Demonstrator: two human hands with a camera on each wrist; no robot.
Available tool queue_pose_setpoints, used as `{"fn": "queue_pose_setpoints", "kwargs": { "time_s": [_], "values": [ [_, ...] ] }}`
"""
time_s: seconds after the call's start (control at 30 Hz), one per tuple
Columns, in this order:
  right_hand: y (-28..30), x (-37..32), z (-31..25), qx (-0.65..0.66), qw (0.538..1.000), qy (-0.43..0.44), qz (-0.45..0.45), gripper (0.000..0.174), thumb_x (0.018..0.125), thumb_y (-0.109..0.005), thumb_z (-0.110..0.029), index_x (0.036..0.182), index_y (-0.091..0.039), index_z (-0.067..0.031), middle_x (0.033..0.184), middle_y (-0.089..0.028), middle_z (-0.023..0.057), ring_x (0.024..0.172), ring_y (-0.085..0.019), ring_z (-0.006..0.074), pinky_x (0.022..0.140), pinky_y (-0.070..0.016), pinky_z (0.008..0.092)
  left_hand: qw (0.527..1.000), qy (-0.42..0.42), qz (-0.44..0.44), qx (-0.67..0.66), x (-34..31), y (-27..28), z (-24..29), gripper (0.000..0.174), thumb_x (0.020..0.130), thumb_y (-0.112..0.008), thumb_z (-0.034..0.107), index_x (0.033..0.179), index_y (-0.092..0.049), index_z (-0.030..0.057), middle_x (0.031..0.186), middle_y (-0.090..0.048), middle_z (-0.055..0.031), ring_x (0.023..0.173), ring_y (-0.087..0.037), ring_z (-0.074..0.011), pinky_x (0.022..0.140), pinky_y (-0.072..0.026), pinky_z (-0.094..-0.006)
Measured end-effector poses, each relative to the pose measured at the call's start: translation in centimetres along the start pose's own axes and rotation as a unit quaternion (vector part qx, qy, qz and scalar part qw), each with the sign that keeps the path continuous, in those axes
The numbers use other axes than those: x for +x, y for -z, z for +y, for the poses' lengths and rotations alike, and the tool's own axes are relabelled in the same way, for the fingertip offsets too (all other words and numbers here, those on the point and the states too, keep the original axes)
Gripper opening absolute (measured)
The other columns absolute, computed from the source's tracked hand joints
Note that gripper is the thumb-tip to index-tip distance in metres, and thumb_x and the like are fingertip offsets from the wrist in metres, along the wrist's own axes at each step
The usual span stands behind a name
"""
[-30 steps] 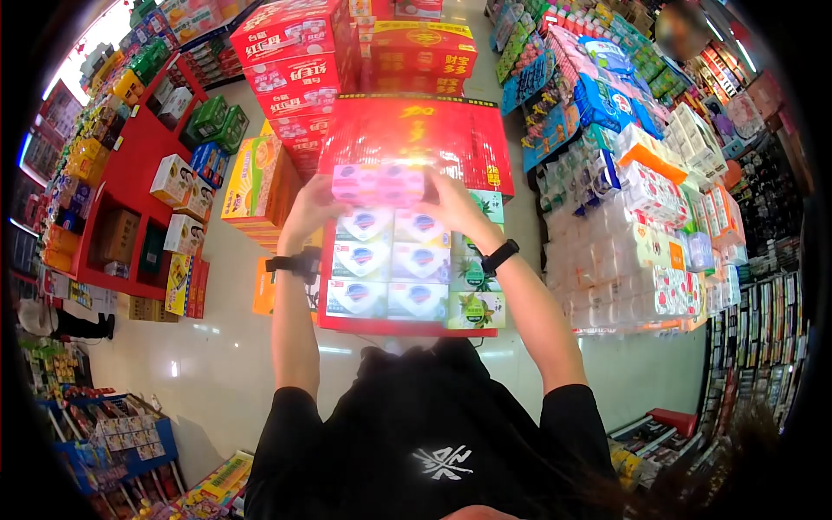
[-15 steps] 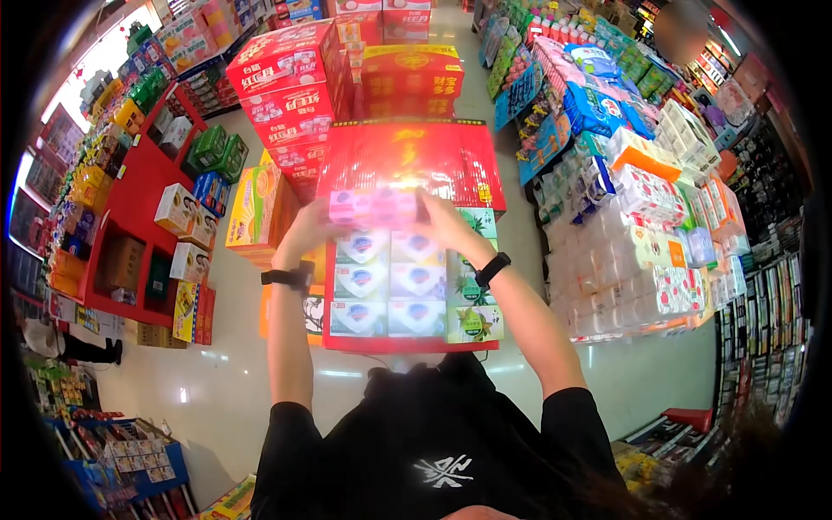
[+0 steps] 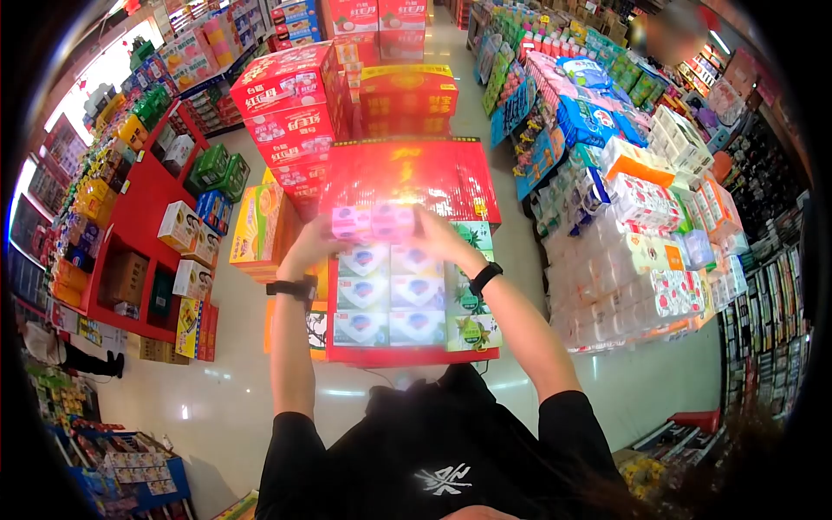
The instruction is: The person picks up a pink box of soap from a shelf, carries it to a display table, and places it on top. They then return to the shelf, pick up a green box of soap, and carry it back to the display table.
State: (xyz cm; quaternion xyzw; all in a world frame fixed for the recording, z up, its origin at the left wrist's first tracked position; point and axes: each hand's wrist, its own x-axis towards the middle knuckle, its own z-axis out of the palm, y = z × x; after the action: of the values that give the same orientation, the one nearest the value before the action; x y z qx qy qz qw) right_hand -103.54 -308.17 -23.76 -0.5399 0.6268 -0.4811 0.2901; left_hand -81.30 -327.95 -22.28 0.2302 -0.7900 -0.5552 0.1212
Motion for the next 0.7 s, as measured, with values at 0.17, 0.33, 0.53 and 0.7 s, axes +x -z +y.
{"fn": "queue_pose_setpoints", "kwargs": {
  "time_s": [0.17,0.33,0.53,0.7],
  "values": [
    [-0.3,0.4,1.1,0.007,1.000,0.002,0.000,0.060,0.081,-0.072,0.003,0.135,-0.046,0.0004,0.120,-0.064,0.0205,0.109,-0.067,0.0283,0.091,-0.0539,0.0374,1.000,-0.029,-0.001,-0.006,0.2,0.0,-0.8,0.052,0.075,-0.078,-0.002,0.123,-0.061,-0.0009,0.111,-0.069,-0.0072,0.098,-0.067,-0.0170,0.079,-0.0562,-0.0305],
    [-0.2,0.0,-0.3,0.009,1.000,-0.019,0.001,0.062,0.081,-0.071,0.004,0.136,-0.044,0.0008,0.122,-0.064,0.0202,0.111,-0.066,0.0275,0.091,-0.0535,0.0368,0.999,-0.035,0.002,-0.020,-0.5,-0.4,0.7,0.053,0.073,-0.079,-0.001,0.124,-0.061,-0.0019,0.112,-0.069,-0.0072,0.101,-0.066,-0.0168,0.085,-0.0551,-0.0320],
    [0.8,-0.4,-2.3,-0.025,0.998,-0.050,-0.021,0.075,0.079,-0.075,0.002,0.144,-0.039,-0.0012,0.127,-0.062,0.0198,0.113,-0.065,0.0259,0.092,-0.0534,0.0365,0.996,-0.094,0.006,0.001,0.8,-0.2,-3.0,0.057,0.074,-0.081,0.001,0.127,-0.061,-0.0011,0.120,-0.066,-0.0089,0.108,-0.063,-0.0186,0.090,-0.0533,-0.0331],
    [2.1,-0.8,-0.6,-0.023,0.999,-0.036,-0.029,0.083,0.080,-0.079,-0.008,0.150,-0.034,-0.0034,0.132,-0.057,0.0197,0.102,-0.066,0.0234,0.087,-0.0530,0.0363,0.989,-0.107,0.026,-0.098,0.0,-0.4,-4.9,0.069,0.076,-0.080,-0.003,0.138,-0.049,-0.0040,0.129,-0.061,-0.0099,0.115,-0.060,-0.0180,0.095,-0.0513,-0.0338]
  ]
}}
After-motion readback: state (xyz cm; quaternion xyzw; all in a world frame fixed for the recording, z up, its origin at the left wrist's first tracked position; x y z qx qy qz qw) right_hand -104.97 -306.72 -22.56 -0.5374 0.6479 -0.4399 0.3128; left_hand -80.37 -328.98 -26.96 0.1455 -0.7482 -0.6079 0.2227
